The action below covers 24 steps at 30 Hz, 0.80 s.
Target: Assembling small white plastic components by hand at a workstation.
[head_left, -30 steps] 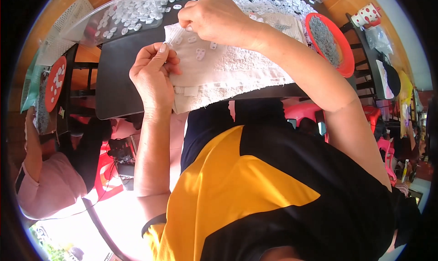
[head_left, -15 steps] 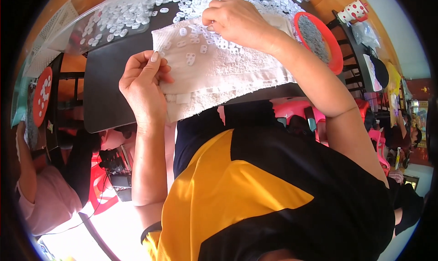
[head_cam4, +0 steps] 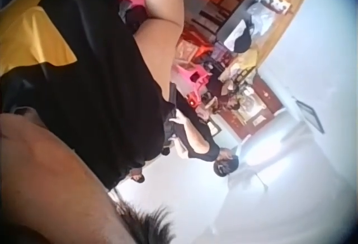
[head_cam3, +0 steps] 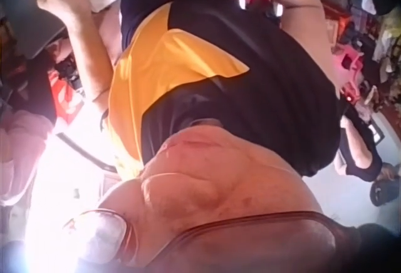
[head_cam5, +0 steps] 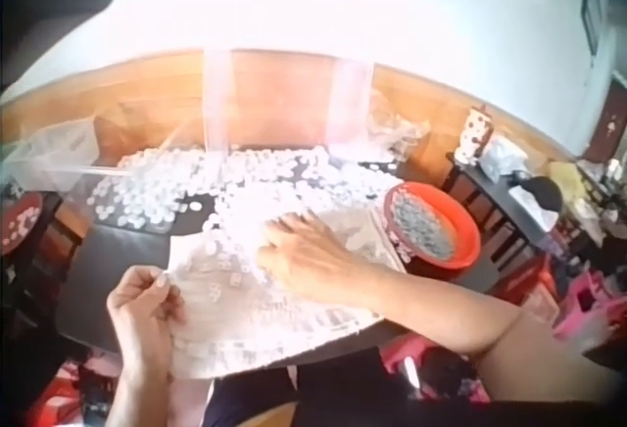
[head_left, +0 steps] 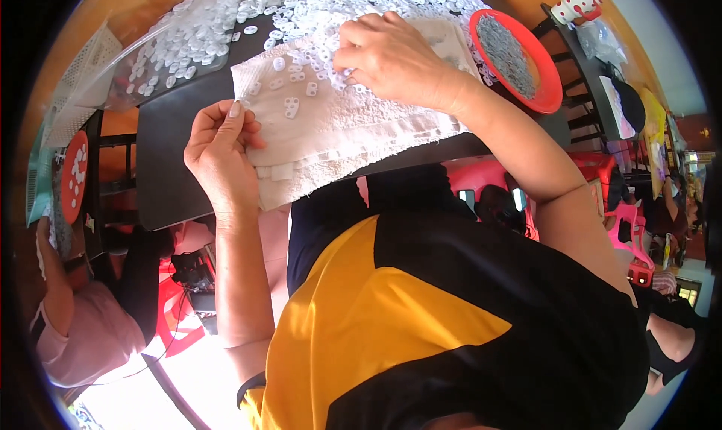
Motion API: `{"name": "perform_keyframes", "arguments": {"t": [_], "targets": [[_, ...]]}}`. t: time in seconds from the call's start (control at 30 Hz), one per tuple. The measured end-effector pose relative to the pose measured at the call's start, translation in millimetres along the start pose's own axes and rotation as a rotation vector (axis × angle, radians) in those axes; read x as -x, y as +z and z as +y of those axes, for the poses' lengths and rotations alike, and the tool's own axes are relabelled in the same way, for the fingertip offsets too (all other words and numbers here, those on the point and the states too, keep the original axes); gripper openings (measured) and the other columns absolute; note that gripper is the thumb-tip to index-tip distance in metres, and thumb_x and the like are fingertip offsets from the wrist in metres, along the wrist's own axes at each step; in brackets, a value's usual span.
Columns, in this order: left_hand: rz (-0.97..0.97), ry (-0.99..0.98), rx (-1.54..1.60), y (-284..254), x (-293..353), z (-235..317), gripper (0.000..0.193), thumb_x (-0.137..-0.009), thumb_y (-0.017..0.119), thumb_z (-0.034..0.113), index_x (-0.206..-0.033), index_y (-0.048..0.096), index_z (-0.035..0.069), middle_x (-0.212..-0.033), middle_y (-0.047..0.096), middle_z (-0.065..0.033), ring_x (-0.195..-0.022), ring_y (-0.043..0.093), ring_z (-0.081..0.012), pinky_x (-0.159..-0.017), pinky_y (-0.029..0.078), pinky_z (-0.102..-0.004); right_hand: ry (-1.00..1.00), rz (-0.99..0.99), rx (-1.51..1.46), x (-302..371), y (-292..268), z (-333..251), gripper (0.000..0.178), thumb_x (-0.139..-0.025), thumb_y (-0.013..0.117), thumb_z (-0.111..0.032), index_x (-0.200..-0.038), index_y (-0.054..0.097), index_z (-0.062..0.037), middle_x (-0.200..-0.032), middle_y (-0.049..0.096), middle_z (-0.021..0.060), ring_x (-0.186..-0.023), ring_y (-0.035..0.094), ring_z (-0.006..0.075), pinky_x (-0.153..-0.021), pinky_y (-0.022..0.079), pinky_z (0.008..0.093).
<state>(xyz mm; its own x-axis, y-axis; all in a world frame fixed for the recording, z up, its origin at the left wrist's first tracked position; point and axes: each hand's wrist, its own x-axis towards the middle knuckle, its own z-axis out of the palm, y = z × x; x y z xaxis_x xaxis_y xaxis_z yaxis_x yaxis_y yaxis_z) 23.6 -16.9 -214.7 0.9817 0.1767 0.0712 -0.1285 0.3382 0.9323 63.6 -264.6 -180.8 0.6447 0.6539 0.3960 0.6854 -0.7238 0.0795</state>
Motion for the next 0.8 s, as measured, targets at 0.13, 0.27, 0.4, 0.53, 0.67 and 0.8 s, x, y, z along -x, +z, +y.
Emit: {"name": "perform_keyframes", "arguments": {"t": [0.13, 0.27, 0.4, 0.53, 0.67, 0.8], "targets": [[0.008, 0.001, -0.037, 3, 3, 2, 0.01, -0.092, 0.059, 0.004, -0.095, 0.06, -0.005, -0.079, 0.061, -0.0091, -0.067, 0.057, -0.0144, -0.055, 0.045, -0.0248, -0.057, 0.041, 0.039, 4, 3, -6, 0.009, -0.076, 0.068, -0.01, -0.085, 0.067, -0.013, -0.092, 0.057, -0.0014, -0.094, 0.054, 0.019, -0.083, 0.038, 0.0346], [-0.004, 0.007, -0.024, 3, 2, 0, 0.01, -0.092, 0.059, 0.004, -0.095, 0.06, -0.006, -0.08, 0.061, -0.0094, -0.067, 0.057, -0.0144, -0.055, 0.045, -0.0249, -0.031, 0.09, 0.05, 5, 6, -7, 0.008, -0.077, 0.066, -0.008, -0.084, 0.067, -0.0124, -0.091, 0.058, -0.0014, -0.094, 0.054, 0.019, -0.081, 0.038, 0.0342], [0.005, 0.013, -0.026, 3, 1, 0, 0.01, -0.092, 0.059, 0.004, -0.094, 0.061, -0.006, -0.08, 0.061, -0.0095, -0.066, 0.056, -0.0144, -0.055, 0.045, -0.0251, 0.045, 0.109, 0.062, 12, -2, 3, 0.011, -0.079, 0.064, -0.005, -0.086, 0.067, -0.0122, -0.092, 0.058, -0.0005, -0.094, 0.055, 0.0194, -0.082, 0.038, 0.0349], [0.01, 0.02, -0.027, 2, 2, 1, 0.01, -0.091, 0.059, 0.003, -0.094, 0.061, -0.006, -0.079, 0.061, -0.0091, -0.066, 0.056, -0.0144, -0.055, 0.045, -0.025, 0.175, 0.013, 0.071, 21, -6, 9, 0.013, -0.08, 0.062, -0.003, -0.088, 0.068, -0.0124, -0.094, 0.06, -0.0001, -0.096, 0.055, 0.0202, -0.084, 0.037, 0.0359], [0.008, 0.016, -0.027, 3, 0, 1, 0.009, -0.091, 0.059, 0.003, -0.094, 0.061, -0.005, -0.078, 0.061, -0.0083, -0.066, 0.056, -0.014, -0.054, 0.045, -0.0249, 0.209, 0.059, -0.005, 24, -3, 13, 0.013, -0.08, 0.062, -0.004, -0.089, 0.067, -0.0125, -0.093, 0.061, 0.0005, -0.096, 0.057, 0.0207, -0.084, 0.039, 0.0367], [0.012, 0.036, -0.123, 8, 2, 4, 0.009, -0.091, 0.061, 0.004, -0.092, 0.062, -0.005, -0.078, 0.063, -0.008, -0.066, 0.057, -0.0125, -0.054, 0.045, -0.0235, 0.26, 0.095, 0.028, 21, 2, 20, 0.019, -0.081, 0.062, -0.004, -0.097, 0.066, -0.0109, -0.095, 0.064, 0.0036, -0.097, 0.061, 0.0237, -0.084, 0.043, 0.0402]]}}
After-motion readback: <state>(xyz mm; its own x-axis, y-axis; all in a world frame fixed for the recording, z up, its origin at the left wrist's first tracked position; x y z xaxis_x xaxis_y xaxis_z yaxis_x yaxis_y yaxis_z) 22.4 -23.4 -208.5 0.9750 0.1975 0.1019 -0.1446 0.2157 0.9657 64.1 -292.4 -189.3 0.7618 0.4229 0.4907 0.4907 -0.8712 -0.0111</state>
